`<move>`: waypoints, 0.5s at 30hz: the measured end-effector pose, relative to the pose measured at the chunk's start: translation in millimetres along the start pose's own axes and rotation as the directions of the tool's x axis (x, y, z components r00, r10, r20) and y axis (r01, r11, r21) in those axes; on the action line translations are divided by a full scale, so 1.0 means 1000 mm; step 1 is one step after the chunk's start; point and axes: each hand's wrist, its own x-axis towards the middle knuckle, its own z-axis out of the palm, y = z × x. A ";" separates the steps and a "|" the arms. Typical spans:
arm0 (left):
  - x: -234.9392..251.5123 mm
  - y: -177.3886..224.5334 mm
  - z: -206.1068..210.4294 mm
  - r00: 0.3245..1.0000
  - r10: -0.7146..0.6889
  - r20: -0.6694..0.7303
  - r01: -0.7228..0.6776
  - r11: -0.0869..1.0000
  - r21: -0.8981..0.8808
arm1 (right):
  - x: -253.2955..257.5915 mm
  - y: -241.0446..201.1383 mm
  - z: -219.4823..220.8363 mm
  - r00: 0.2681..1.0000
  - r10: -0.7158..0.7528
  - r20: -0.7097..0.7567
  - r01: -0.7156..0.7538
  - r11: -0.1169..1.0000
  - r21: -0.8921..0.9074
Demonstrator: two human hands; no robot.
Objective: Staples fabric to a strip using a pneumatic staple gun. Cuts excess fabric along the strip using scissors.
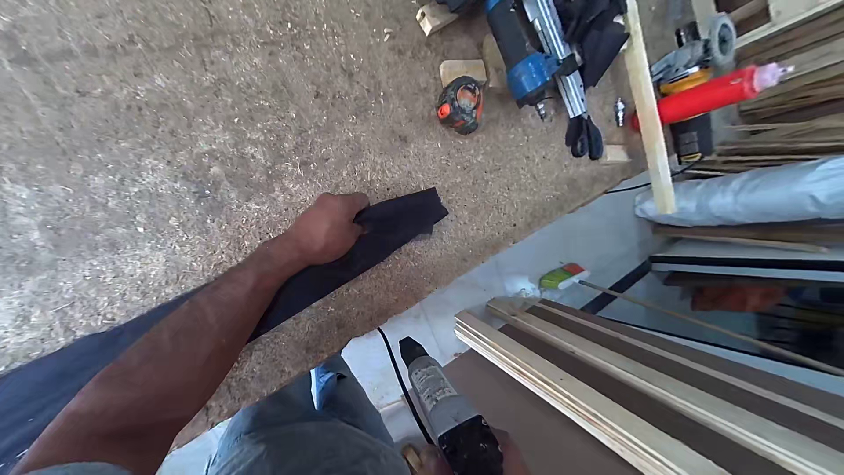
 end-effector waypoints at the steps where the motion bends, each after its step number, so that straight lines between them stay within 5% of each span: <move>1: 0.000 -0.001 0.000 1.000 0.007 -0.007 -0.007 1.000 -0.014 | 0.008 -0.004 -0.003 1.000 -0.015 0.002 0.015 1.000 -0.018; 9: 0.004 -0.001 -0.007 0.995 0.069 0.065 -0.070 0.998 0.008 | 0.076 -0.049 -0.022 0.984 -0.167 0.053 0.169 0.985 -0.033; 15: 0.011 -0.018 0.006 0.931 0.363 -0.038 -0.337 0.895 0.293 | 0.114 -0.057 -0.019 0.982 -0.179 0.055 0.172 0.979 0.113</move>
